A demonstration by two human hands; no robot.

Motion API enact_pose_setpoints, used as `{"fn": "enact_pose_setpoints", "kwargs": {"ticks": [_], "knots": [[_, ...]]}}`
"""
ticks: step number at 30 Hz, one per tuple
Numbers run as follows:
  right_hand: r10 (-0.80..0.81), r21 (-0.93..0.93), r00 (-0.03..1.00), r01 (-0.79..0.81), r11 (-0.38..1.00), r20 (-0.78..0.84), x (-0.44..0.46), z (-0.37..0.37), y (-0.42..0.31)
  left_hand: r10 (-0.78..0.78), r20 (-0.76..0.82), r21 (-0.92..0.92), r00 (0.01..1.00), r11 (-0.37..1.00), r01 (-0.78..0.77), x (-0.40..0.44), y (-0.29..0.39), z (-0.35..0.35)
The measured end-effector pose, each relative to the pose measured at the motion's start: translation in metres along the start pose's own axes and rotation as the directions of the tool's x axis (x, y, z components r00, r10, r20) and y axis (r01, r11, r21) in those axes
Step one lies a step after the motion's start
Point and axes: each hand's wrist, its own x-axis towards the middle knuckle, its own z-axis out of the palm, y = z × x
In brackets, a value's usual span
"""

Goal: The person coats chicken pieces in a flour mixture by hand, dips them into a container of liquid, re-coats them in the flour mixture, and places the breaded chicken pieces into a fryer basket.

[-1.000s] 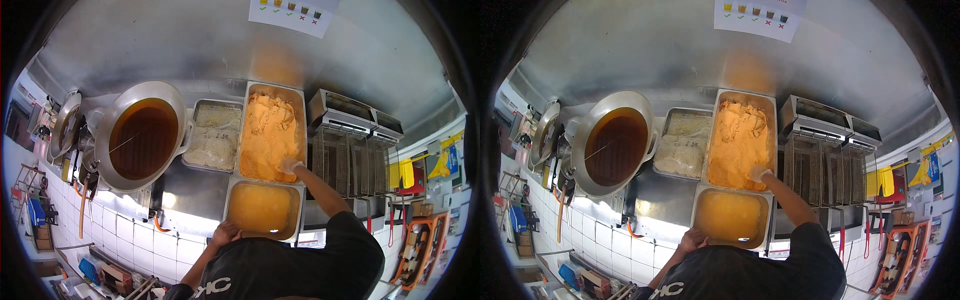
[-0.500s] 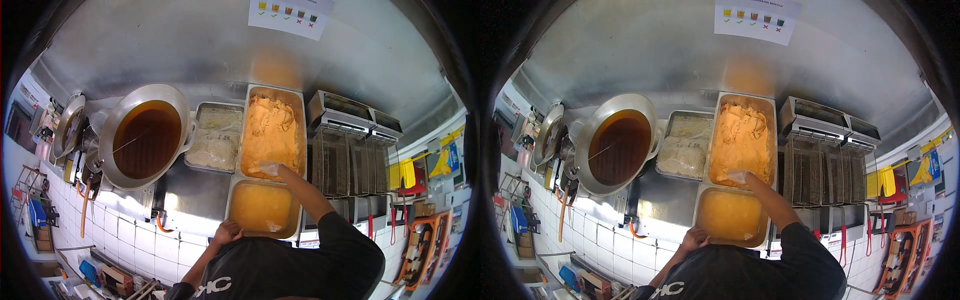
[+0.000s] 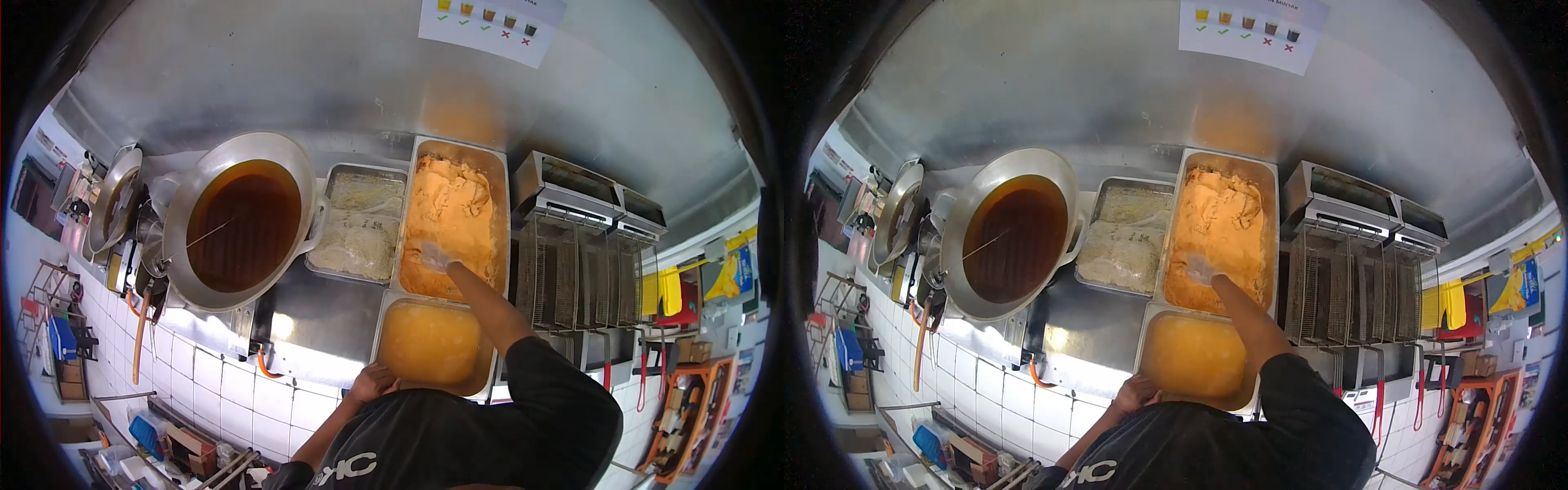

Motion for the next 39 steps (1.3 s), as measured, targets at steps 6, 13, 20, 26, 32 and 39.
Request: {"fn": "enact_pose_setpoints", "kwargs": {"ticks": [6, 13, 20, 26, 32, 39], "knots": [[0.291, -0.928, 0.949, -0.213, 0.307, -0.122, -0.066, 0.024, -0.018, 0.028, -0.008, 0.007, 1.0, 1.0, -0.028, 0.001, 0.001, 0.001], [0.33, -0.903, 0.928, -0.282, 0.325, -0.171, -0.077, 0.025, -0.034, 0.017, 0.034, 0.039, 0.999, 0.999, -0.018, -0.004, -0.001, 0.002], [0.359, -0.363, 0.887, -0.449, 0.816, -0.289, -0.072, -0.024, -0.041, -0.003, 0.049, 0.039, 0.999, 0.999, 0.001, -0.003, 0.0, 0.001], [0.315, 0.477, 0.78, -0.025, 0.879, -0.541, -0.036, -0.04, -0.071, -0.02, 0.029, 0.032, 0.999, 0.999, 0.019, 0.001, 0.002, 0.0], [0.195, 0.503, 0.693, 0.275, 0.819, -0.695, -0.016, -0.049, -0.107, -0.003, 0.022, 0.037, 1.0, 0.999, 0.002, 0.001, -0.001, 0.002], [-0.166, 0.526, 0.808, 0.508, 0.682, -0.565, -0.005, -0.102, -0.13, -0.022, 0.055, 0.033, 0.998, 0.999, 0.021, -0.001, -0.002, -0.001]]}}
